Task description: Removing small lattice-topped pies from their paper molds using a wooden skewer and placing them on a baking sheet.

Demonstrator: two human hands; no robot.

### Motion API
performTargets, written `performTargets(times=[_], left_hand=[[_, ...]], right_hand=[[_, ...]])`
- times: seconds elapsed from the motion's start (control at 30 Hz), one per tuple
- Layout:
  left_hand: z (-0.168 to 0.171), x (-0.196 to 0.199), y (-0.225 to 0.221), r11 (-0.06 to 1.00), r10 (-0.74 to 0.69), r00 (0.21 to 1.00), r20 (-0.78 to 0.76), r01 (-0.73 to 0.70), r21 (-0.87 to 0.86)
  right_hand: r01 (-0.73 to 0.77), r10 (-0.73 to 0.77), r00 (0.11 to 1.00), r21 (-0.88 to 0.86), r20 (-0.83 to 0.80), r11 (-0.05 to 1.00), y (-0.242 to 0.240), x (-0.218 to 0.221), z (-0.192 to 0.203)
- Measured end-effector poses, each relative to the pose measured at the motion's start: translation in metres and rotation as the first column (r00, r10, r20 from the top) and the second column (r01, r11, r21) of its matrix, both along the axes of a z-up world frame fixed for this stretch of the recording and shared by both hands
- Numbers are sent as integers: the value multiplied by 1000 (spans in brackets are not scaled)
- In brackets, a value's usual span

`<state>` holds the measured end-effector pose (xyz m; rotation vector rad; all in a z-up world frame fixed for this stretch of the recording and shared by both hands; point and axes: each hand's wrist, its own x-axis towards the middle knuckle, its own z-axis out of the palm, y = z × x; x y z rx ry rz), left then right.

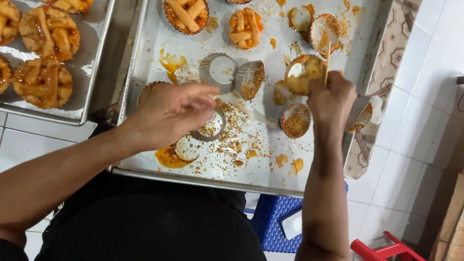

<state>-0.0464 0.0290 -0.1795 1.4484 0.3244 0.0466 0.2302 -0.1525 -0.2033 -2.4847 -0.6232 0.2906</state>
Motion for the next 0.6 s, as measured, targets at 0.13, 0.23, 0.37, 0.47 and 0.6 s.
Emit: performTargets(times=[0.13,0.23,0.37,0.47,0.6], left_hand=[[5,52,19,738,-7,998,62,-37,674],[15,107,43,311,-109,990,-85,115,944],[13,152,59,202,-263,875,-406,462,864],[-21,170,66,20,-307,867,-392,418,908],[-21,173,66,-13,-291,825,-485,504,864]], right_hand=[[85,-83,996,57,-31,995,10,14,4],[169,-143,976,158,-165,973,12,-2,23],[179,-45,939,372,-342,911,4,-32,52],[241,31,870,479,-493,844,-8,-39,57],[300,64,830,540,-555,786,-16,-43,57]])
